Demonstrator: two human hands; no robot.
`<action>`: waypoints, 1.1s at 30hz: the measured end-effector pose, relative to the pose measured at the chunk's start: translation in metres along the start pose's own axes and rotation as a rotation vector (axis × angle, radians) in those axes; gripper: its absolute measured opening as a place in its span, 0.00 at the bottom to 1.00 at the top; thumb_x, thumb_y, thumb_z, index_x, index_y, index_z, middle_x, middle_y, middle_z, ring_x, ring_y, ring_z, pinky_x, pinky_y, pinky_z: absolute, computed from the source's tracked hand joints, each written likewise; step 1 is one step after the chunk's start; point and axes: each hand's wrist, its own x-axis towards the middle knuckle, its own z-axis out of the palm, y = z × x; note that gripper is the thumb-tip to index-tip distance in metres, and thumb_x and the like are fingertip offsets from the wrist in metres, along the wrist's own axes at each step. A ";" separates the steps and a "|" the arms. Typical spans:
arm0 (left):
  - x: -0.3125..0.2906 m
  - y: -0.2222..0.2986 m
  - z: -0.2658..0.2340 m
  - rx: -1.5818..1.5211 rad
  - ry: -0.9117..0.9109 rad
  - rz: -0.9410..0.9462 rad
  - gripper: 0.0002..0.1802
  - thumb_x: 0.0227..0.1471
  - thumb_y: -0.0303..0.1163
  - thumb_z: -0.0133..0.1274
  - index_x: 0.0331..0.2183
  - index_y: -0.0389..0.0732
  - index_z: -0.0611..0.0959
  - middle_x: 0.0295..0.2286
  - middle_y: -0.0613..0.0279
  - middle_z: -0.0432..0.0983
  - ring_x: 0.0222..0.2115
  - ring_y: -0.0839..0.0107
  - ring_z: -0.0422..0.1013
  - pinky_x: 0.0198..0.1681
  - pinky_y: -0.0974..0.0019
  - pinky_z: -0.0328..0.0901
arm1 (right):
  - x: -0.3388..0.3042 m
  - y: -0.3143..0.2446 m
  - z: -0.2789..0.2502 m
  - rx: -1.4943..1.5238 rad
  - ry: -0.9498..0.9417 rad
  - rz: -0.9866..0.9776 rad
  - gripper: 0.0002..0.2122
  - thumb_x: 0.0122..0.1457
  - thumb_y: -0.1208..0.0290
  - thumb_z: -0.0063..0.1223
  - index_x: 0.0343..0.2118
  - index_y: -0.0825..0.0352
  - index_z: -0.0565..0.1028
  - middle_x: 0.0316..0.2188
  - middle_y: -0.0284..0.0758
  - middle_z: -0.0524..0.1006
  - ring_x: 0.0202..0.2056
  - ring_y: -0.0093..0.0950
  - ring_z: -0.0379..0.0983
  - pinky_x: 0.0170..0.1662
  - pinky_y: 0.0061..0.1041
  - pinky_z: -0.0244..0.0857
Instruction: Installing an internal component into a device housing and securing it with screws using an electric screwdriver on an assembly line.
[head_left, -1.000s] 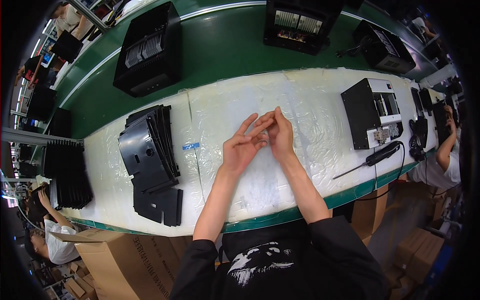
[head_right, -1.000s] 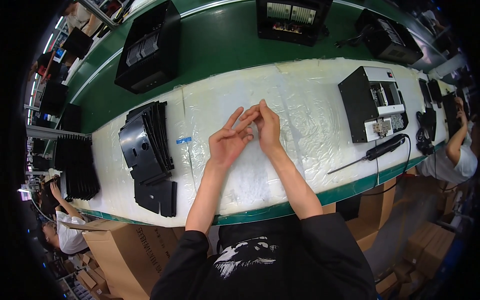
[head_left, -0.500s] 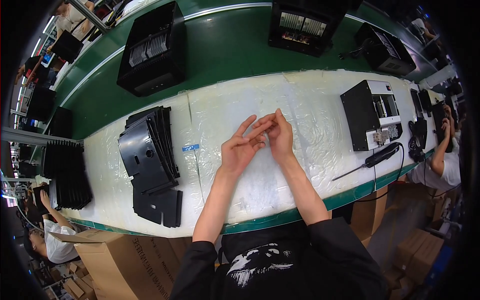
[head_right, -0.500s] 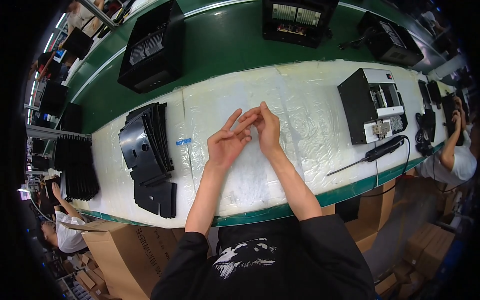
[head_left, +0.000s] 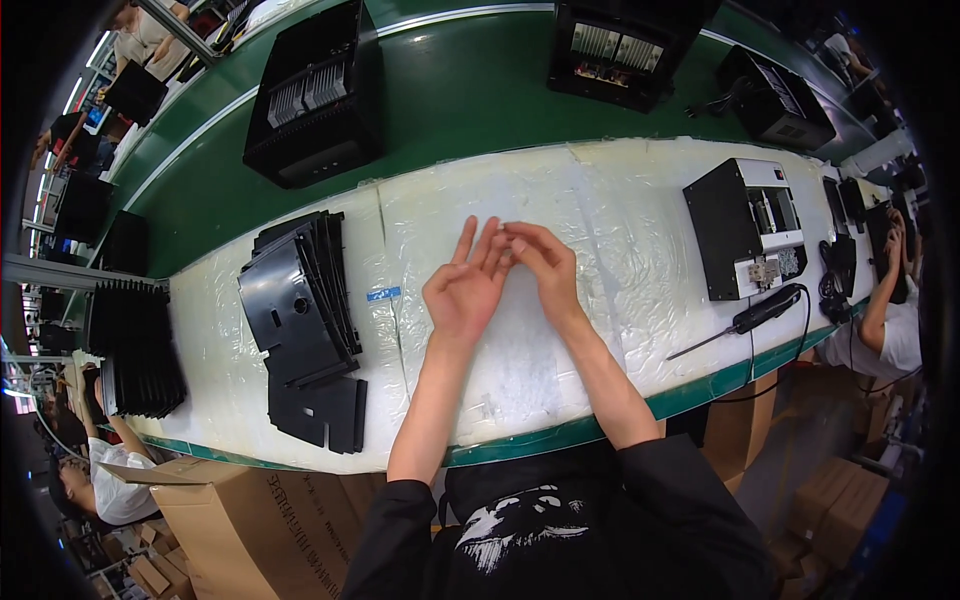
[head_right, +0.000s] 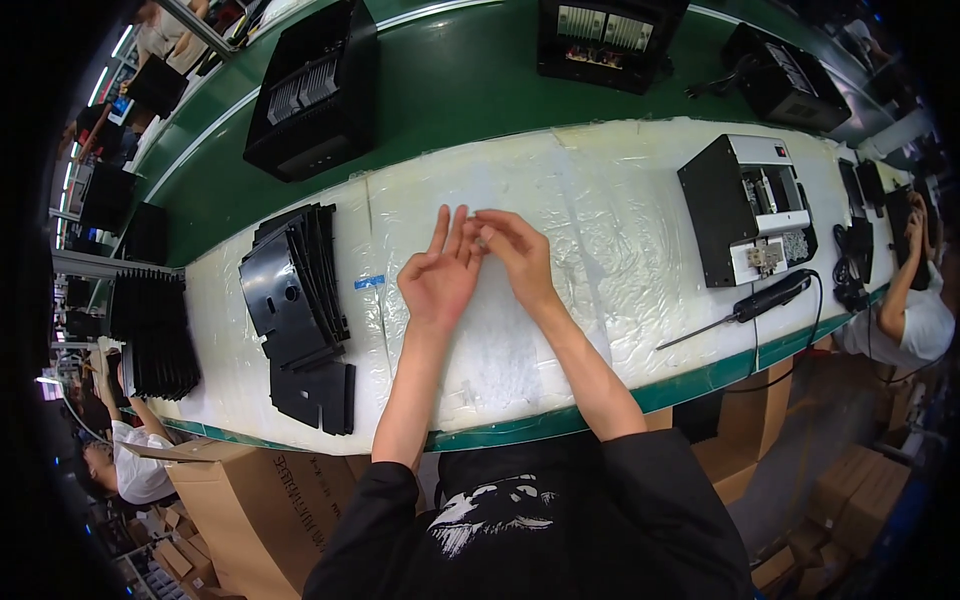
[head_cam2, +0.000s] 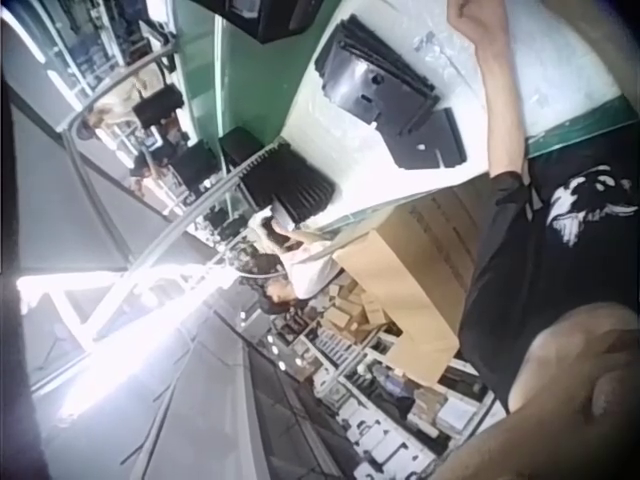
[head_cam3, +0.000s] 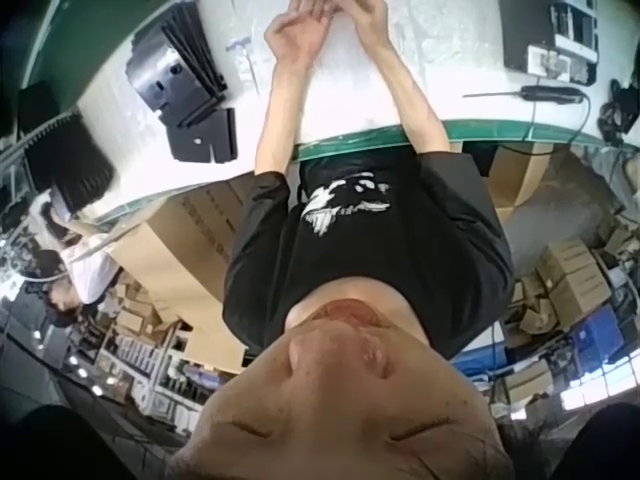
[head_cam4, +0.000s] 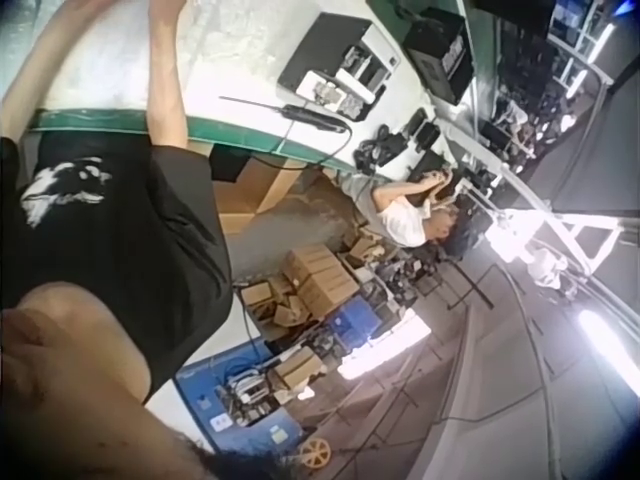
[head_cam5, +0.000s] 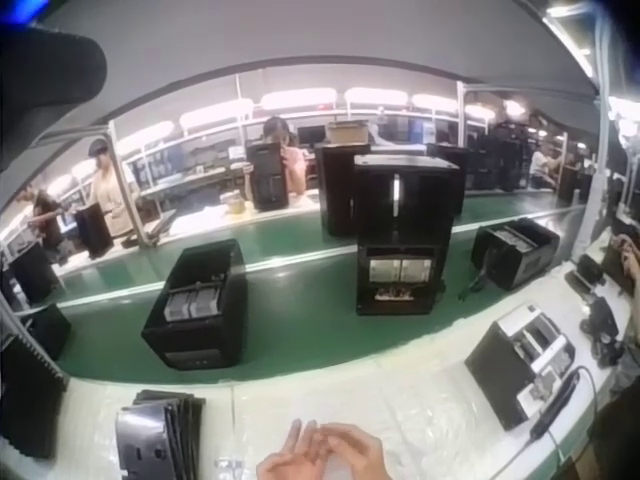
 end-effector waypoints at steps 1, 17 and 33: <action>0.001 0.002 -0.003 -0.106 -0.011 0.059 0.33 0.37 0.26 0.42 0.52 0.38 0.62 0.50 0.53 0.60 0.46 0.62 0.61 0.52 0.61 0.53 | -0.001 0.001 0.001 0.000 -0.062 0.000 0.09 0.54 0.76 0.48 0.37 0.72 0.74 0.33 0.35 0.77 0.36 0.22 0.72 0.38 0.20 0.64; 0.002 0.010 -0.006 -0.106 -0.016 0.107 0.32 0.37 0.26 0.43 0.50 0.40 0.64 0.48 0.56 0.63 0.48 0.63 0.60 0.56 0.55 0.50 | -0.002 0.006 0.004 -0.229 -0.052 0.017 0.09 0.55 0.72 0.49 0.36 0.70 0.74 0.31 0.32 0.76 0.32 0.19 0.71 0.35 0.18 0.64; 0.002 0.014 -0.011 -0.098 -0.027 0.077 0.30 0.39 0.27 0.43 0.50 0.43 0.65 0.45 0.59 0.67 0.39 0.69 0.65 0.42 0.65 0.62 | -0.001 0.005 0.004 -0.210 -0.060 0.058 0.07 0.55 0.71 0.49 0.32 0.69 0.74 0.29 0.30 0.76 0.28 0.18 0.70 0.30 0.16 0.61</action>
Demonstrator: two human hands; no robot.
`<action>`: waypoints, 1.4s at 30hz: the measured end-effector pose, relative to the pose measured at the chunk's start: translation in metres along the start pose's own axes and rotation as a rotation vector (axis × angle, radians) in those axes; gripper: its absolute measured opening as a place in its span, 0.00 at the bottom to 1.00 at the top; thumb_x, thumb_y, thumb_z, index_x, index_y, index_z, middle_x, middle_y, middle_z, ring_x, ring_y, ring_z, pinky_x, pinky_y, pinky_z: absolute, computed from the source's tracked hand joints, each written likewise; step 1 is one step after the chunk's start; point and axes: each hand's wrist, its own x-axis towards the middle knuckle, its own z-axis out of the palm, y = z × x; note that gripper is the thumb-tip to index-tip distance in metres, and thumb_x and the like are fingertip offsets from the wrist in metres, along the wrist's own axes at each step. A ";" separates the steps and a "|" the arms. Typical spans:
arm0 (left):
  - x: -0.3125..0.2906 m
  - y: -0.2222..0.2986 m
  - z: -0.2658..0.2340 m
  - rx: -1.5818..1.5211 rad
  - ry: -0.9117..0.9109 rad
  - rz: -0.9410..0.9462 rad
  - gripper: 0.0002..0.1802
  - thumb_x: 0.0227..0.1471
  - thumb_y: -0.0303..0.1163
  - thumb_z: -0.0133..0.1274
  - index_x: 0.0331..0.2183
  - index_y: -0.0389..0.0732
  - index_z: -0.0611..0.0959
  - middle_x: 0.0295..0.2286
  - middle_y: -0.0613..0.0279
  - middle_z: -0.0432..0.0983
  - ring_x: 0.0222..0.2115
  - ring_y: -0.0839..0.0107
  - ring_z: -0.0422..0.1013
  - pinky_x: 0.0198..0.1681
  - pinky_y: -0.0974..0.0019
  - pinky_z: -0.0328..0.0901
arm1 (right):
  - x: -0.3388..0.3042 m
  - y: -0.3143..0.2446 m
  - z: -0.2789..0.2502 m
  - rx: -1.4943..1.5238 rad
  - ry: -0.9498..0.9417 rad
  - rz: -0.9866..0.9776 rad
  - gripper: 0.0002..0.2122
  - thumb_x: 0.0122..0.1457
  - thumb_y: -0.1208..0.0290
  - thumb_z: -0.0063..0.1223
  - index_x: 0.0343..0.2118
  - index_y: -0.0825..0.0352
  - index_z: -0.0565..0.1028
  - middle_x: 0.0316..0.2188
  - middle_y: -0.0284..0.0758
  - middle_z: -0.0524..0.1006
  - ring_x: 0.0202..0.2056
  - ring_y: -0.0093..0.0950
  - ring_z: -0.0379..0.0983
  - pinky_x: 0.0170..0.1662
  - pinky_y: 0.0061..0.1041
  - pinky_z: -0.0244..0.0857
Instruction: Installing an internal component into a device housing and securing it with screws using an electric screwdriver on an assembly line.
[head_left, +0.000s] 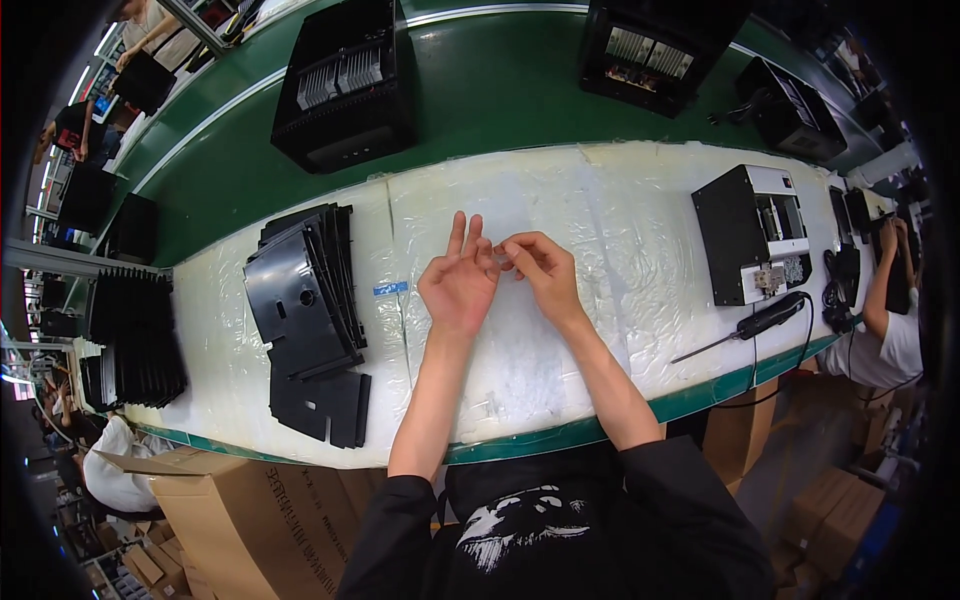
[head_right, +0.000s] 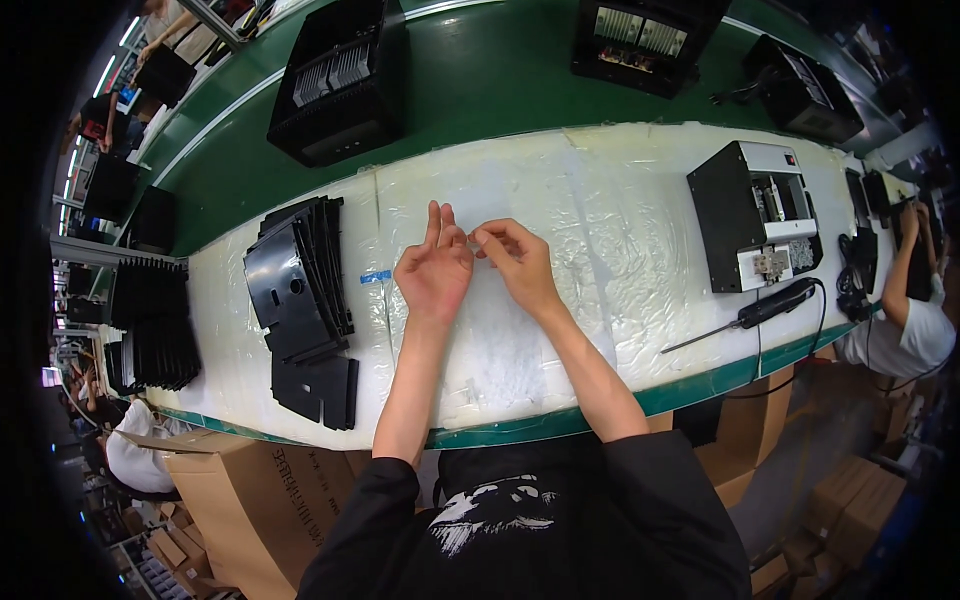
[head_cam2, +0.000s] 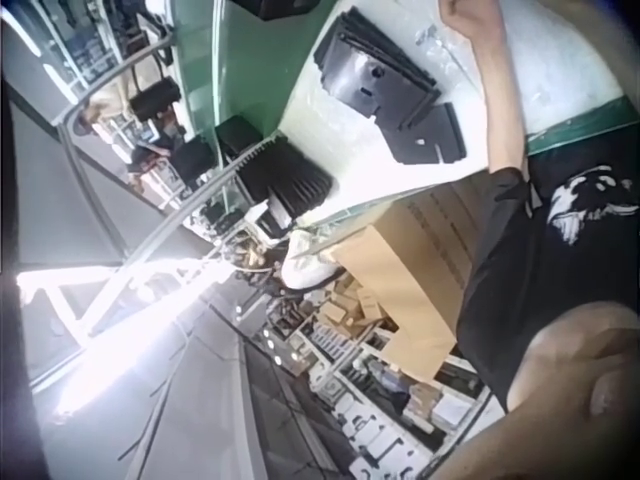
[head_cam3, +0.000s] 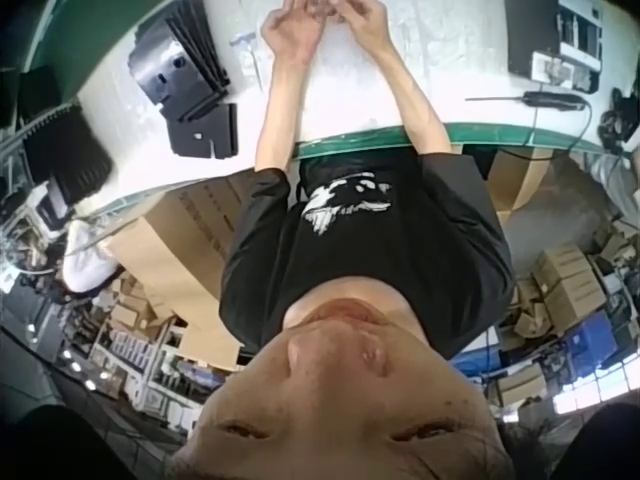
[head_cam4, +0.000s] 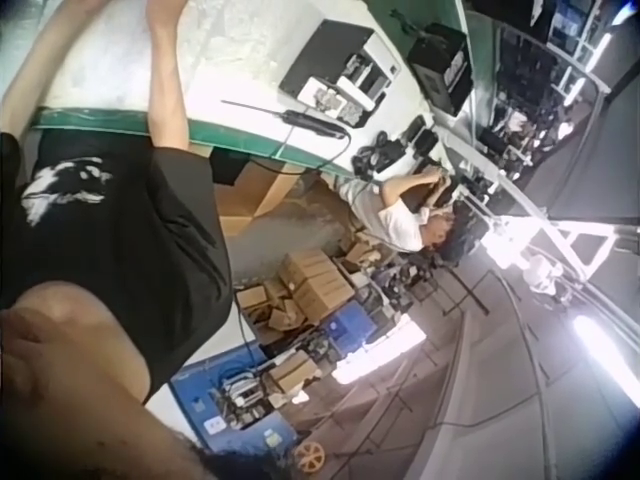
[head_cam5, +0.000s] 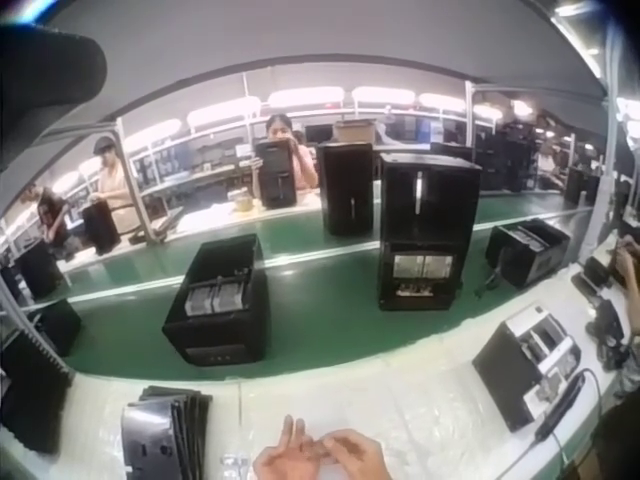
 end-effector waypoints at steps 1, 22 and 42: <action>0.001 0.000 0.000 -0.027 -0.005 -0.002 0.30 0.39 0.26 0.43 0.49 0.43 0.66 0.43 0.59 0.67 0.36 0.70 0.66 0.37 0.67 0.63 | 0.000 0.000 0.000 -0.023 -0.003 -0.019 0.07 0.54 0.72 0.51 0.32 0.69 0.74 0.28 0.30 0.76 0.28 0.18 0.70 0.30 0.16 0.61; -0.002 0.000 0.004 0.009 -0.007 0.034 0.38 0.30 0.12 0.39 0.49 0.44 0.64 0.43 0.59 0.63 0.36 0.71 0.63 0.29 0.75 0.58 | -0.006 -0.006 0.001 -0.211 -0.140 -0.099 0.09 0.47 0.71 0.59 0.30 0.69 0.75 0.24 0.28 0.76 0.26 0.15 0.66 0.28 0.14 0.58; -0.003 -0.001 0.002 0.078 -0.001 0.013 0.38 0.30 0.14 0.39 0.50 0.44 0.62 0.43 0.58 0.63 0.38 0.69 0.62 0.40 0.68 0.60 | -0.007 -0.005 0.003 -0.244 -0.136 -0.137 0.10 0.46 0.70 0.59 0.31 0.66 0.75 0.25 0.29 0.76 0.26 0.15 0.68 0.29 0.15 0.60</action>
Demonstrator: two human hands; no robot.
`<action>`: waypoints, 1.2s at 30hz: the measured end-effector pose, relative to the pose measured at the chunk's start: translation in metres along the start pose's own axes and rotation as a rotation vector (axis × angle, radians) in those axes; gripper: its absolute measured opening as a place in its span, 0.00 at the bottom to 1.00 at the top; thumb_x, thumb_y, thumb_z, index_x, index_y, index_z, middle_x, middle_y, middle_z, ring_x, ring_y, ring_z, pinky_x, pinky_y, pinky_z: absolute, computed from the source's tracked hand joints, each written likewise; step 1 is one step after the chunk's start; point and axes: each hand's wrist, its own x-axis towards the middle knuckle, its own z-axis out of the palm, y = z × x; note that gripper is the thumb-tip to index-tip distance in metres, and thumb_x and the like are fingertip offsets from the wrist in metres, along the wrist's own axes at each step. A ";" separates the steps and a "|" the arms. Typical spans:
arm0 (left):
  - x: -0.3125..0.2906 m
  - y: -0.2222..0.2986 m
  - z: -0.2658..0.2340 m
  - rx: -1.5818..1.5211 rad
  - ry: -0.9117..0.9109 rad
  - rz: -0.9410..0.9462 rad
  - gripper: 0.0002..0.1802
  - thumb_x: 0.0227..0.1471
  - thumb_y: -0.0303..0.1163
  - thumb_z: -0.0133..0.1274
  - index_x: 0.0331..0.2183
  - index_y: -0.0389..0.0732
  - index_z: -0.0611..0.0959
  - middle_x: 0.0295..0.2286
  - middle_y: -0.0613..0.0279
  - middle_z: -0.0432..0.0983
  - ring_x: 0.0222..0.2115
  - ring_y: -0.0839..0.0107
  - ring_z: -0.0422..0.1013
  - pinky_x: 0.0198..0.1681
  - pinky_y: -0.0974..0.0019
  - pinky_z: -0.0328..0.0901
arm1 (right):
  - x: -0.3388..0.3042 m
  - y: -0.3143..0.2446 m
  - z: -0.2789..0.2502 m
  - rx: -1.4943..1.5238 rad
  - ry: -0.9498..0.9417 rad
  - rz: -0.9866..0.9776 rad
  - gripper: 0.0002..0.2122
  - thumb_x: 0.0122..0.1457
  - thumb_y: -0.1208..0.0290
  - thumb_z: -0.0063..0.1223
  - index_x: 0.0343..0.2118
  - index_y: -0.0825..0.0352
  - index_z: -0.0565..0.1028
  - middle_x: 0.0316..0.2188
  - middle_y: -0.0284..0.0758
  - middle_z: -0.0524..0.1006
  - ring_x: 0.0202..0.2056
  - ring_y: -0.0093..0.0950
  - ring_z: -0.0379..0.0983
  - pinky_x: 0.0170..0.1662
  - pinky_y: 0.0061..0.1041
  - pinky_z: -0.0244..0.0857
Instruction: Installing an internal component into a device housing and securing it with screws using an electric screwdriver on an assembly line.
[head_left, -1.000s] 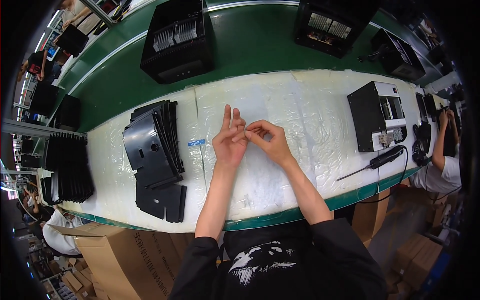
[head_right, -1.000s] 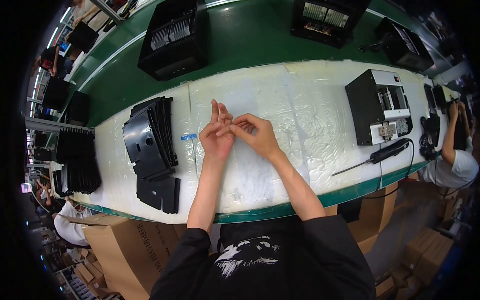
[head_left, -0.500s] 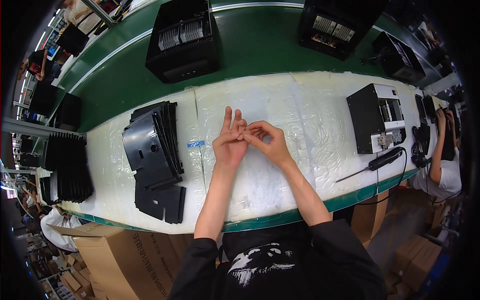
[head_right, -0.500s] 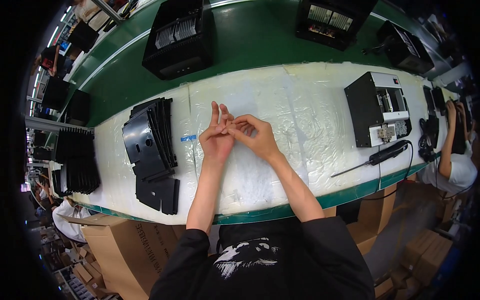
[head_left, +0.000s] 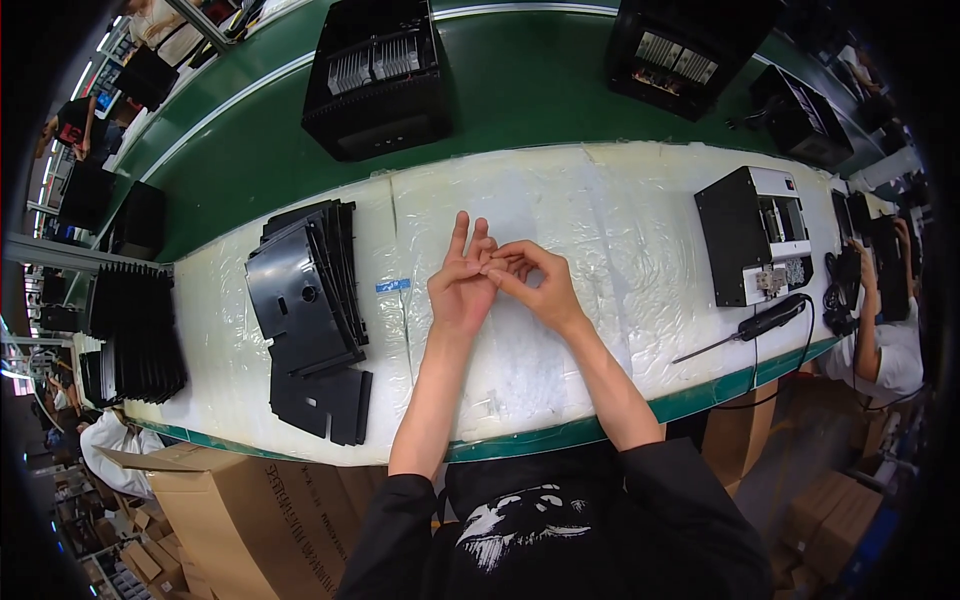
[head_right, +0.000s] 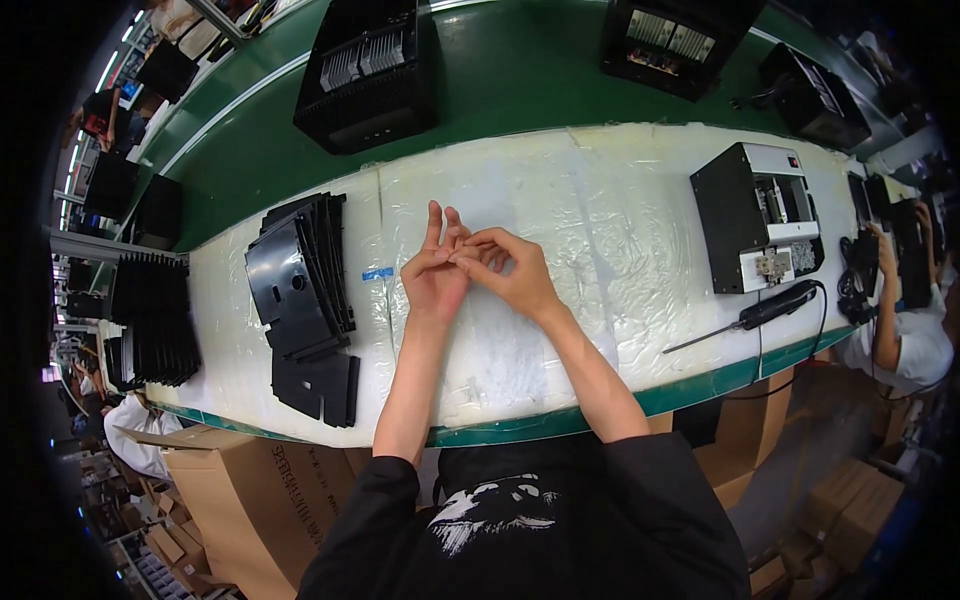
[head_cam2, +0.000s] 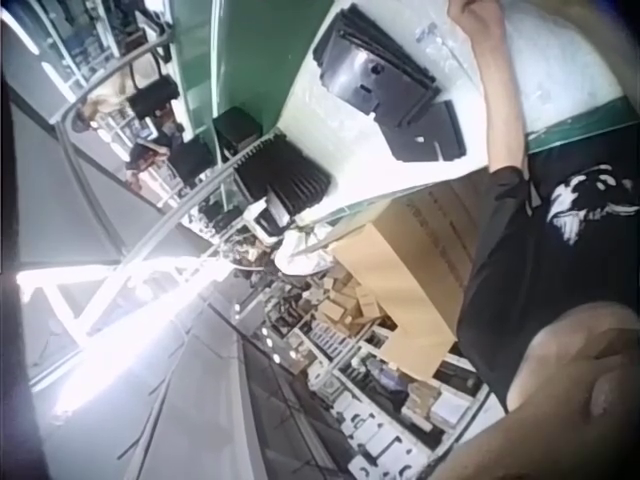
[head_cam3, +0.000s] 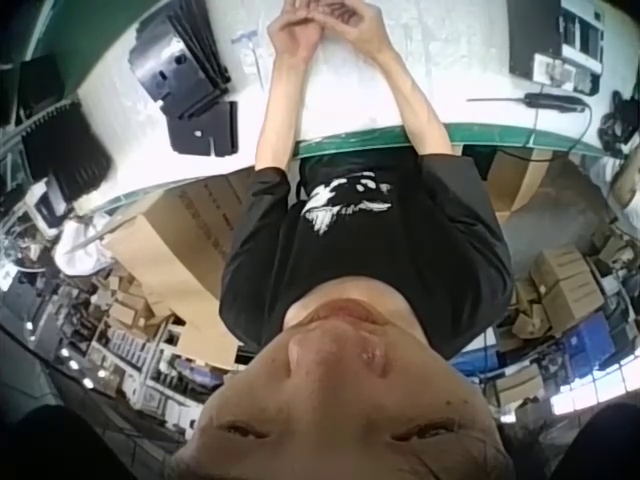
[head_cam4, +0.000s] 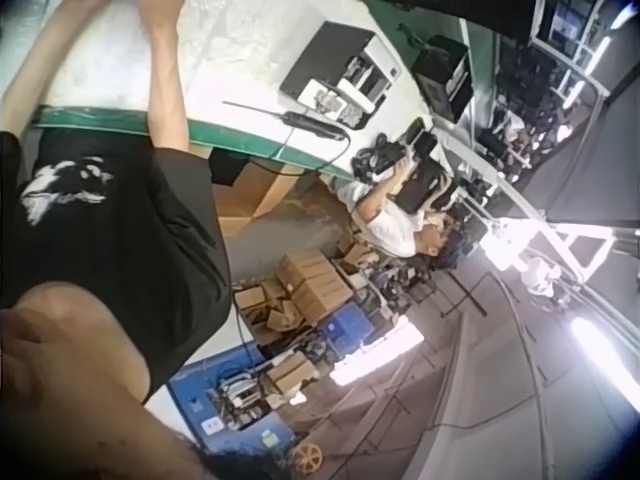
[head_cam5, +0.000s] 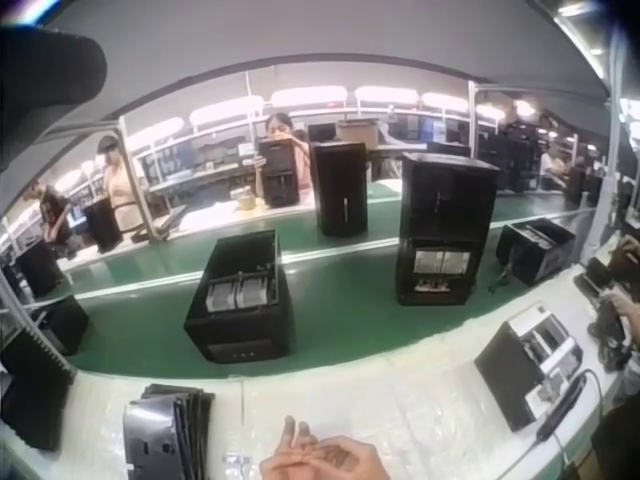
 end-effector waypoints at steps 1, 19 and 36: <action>0.000 0.000 0.000 -0.005 0.004 0.000 0.38 0.30 0.14 0.40 0.50 0.44 0.62 0.43 0.58 0.62 0.38 0.68 0.62 0.41 0.68 0.60 | 0.001 0.001 0.000 -0.015 0.001 -0.008 0.10 0.46 0.70 0.59 0.31 0.66 0.75 0.25 0.29 0.76 0.26 0.15 0.68 0.29 0.15 0.60; 0.000 -0.003 0.000 0.051 0.039 0.022 0.39 0.32 0.12 0.41 0.51 0.45 0.60 0.44 0.61 0.61 0.38 0.71 0.62 0.43 0.67 0.60 | -0.001 0.005 0.000 0.008 0.014 0.006 0.08 0.49 0.70 0.57 0.29 0.68 0.74 0.23 0.27 0.75 0.24 0.15 0.67 0.27 0.15 0.58; 0.003 -0.002 -0.002 0.158 0.079 0.049 0.35 0.40 0.12 0.44 0.51 0.48 0.59 0.42 0.65 0.61 0.38 0.76 0.63 0.40 0.65 0.63 | 0.000 0.005 0.004 0.013 0.045 0.080 0.09 0.53 0.68 0.53 0.30 0.70 0.75 0.21 0.31 0.75 0.23 0.15 0.68 0.27 0.15 0.60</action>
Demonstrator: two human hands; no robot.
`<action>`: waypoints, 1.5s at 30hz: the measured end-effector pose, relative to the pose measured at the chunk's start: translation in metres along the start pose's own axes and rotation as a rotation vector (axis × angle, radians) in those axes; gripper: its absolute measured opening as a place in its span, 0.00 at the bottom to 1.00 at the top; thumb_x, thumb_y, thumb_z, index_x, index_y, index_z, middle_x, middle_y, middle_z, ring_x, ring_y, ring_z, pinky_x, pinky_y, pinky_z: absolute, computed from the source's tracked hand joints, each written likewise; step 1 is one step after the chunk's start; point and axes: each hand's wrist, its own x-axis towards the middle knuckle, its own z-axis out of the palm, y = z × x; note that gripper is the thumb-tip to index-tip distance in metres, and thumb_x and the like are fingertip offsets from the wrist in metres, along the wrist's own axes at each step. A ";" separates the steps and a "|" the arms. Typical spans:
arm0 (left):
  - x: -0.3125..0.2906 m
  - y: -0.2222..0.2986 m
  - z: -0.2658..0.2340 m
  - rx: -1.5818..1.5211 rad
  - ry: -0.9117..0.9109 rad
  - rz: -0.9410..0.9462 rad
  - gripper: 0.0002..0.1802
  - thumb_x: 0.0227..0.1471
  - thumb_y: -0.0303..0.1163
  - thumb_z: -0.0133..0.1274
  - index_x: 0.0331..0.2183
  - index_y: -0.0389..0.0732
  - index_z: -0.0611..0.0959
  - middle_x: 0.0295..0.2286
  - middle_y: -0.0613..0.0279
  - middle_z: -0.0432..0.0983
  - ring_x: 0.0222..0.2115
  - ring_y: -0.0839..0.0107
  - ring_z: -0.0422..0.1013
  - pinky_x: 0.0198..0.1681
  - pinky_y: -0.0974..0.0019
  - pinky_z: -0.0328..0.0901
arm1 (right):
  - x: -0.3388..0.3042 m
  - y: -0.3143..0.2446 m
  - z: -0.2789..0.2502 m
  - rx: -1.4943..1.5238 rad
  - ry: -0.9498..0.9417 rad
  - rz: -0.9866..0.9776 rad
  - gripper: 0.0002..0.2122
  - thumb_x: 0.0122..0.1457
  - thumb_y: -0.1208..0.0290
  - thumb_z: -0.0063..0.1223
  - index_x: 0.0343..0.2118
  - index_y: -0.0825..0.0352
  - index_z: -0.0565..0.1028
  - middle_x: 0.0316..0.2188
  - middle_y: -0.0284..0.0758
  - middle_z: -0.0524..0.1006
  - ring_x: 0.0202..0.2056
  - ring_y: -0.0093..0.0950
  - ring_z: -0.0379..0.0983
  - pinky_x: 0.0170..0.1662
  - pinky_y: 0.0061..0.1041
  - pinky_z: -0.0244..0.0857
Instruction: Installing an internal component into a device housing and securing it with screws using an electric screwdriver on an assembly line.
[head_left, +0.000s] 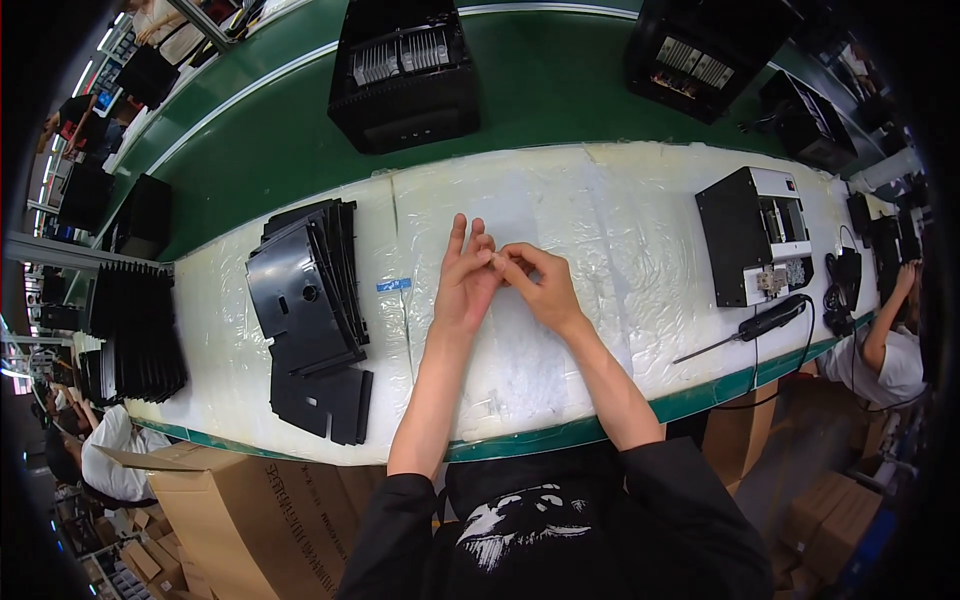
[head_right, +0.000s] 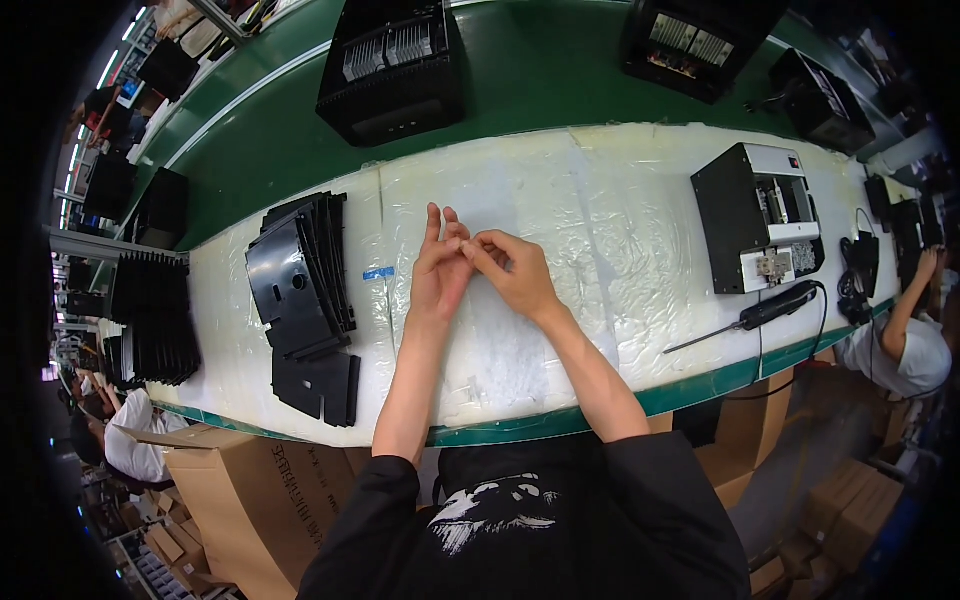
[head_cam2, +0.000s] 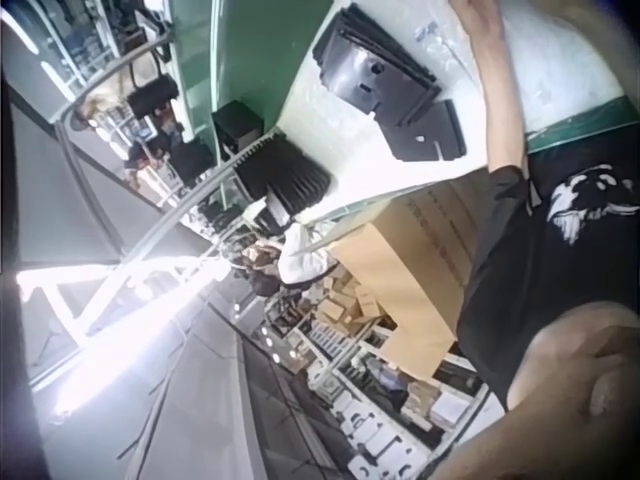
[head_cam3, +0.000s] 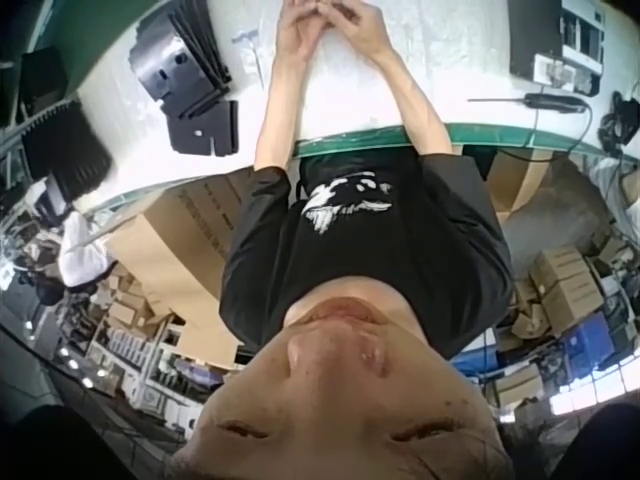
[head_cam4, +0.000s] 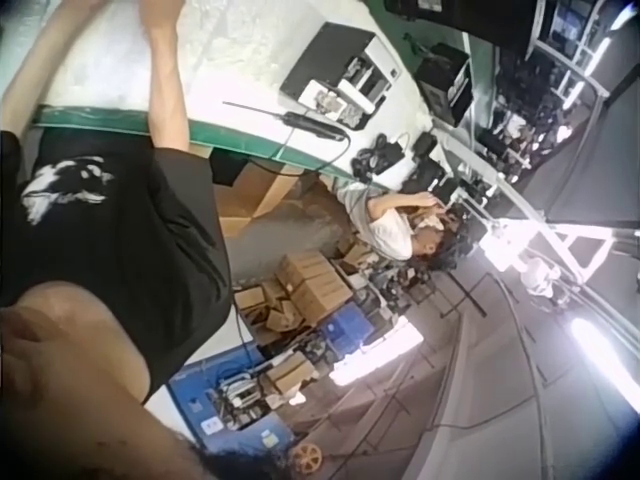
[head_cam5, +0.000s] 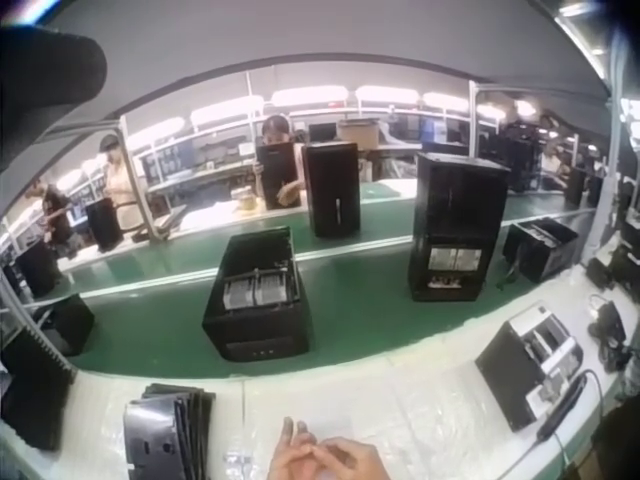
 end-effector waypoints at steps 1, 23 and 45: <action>-0.001 0.001 -0.001 0.009 0.001 0.008 0.35 0.40 0.12 0.44 0.51 0.48 0.59 0.42 0.65 0.61 0.38 0.75 0.63 0.41 0.65 0.64 | -0.001 0.000 0.001 -0.006 0.005 0.008 0.09 0.53 0.68 0.53 0.30 0.70 0.75 0.21 0.31 0.75 0.23 0.15 0.67 0.26 0.15 0.60; -0.001 -0.003 -0.004 0.146 -0.056 -0.045 0.30 0.42 0.14 0.45 0.48 0.45 0.63 0.43 0.62 0.63 0.38 0.73 0.65 0.40 0.62 0.65 | 0.001 -0.001 -0.003 0.027 -0.021 -0.021 0.10 0.54 0.68 0.50 0.30 0.71 0.75 0.22 0.33 0.75 0.25 0.18 0.69 0.29 0.17 0.61; 0.001 -0.001 -0.001 -0.054 -0.037 -0.079 0.27 0.39 0.20 0.40 0.47 0.38 0.65 0.42 0.55 0.66 0.37 0.66 0.65 0.43 0.61 0.61 | -0.002 0.003 0.000 -0.110 -0.002 -0.002 0.08 0.52 0.71 0.51 0.32 0.71 0.74 0.20 0.30 0.73 0.21 0.16 0.64 0.26 0.17 0.59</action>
